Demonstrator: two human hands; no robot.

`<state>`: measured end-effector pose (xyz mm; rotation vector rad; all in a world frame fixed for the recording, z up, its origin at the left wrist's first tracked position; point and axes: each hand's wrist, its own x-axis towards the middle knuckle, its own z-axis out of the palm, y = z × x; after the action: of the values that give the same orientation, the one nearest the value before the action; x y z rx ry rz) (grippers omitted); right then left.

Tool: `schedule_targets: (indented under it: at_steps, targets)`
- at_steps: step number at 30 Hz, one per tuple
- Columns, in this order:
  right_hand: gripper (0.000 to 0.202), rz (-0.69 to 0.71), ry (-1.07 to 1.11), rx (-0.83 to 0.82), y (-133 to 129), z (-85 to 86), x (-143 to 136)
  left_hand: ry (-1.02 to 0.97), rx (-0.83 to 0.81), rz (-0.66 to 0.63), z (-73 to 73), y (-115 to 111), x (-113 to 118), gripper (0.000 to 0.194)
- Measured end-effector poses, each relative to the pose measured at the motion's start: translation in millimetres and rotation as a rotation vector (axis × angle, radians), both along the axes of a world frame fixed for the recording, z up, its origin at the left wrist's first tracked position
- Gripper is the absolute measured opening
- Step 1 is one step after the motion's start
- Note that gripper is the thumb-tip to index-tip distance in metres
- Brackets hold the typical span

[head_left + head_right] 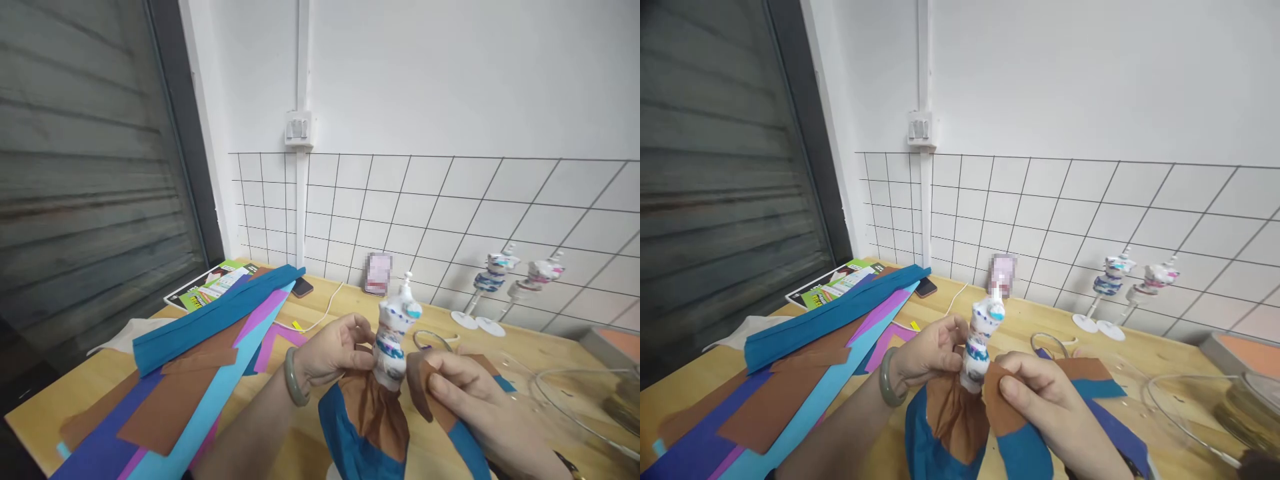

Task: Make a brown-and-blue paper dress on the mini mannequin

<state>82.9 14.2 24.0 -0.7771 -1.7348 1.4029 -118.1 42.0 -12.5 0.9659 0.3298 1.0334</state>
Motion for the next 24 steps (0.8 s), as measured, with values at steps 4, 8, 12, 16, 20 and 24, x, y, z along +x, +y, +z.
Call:
schedule_targets:
  at_steps: [4, 8, 12, 16, 20, 24]
  targets:
    - [0.028, -0.031, -0.013, -0.094, -0.7, 0.8, -1.5, 0.072, 0.073, 0.032, -2.5, 1.2, 0.8, 0.042]
    - [0.027, -0.028, -0.025, -0.114, -1.6, 1.7, -4.7, 0.143, 0.125, 0.051, 1.4, 1.7, -4.3, 0.041]
    - [0.025, -0.014, -0.046, -0.125, -0.6, 2.1, -9.8, 0.275, 0.121, -0.054, 8.1, -1.9, -7.3, 0.061]
    - [0.029, -0.017, -0.083, -0.146, 3.0, 0.3, -12.1, 0.465, 0.225, -0.045, 12.2, -3.8, -10.7, 0.052]
    - [0.031, 0.036, -0.11, -0.153, 5.8, -2.8, -12.5, 0.545, 0.33, -0.027, 12.3, -3.0, -13.1, 0.042]
    - [0.033, 0.035, -0.114, -0.159, 6.8, -6.2, -13.9, 0.556, 0.295, 0.003, 10.6, -2.8, -10.4, 0.044]
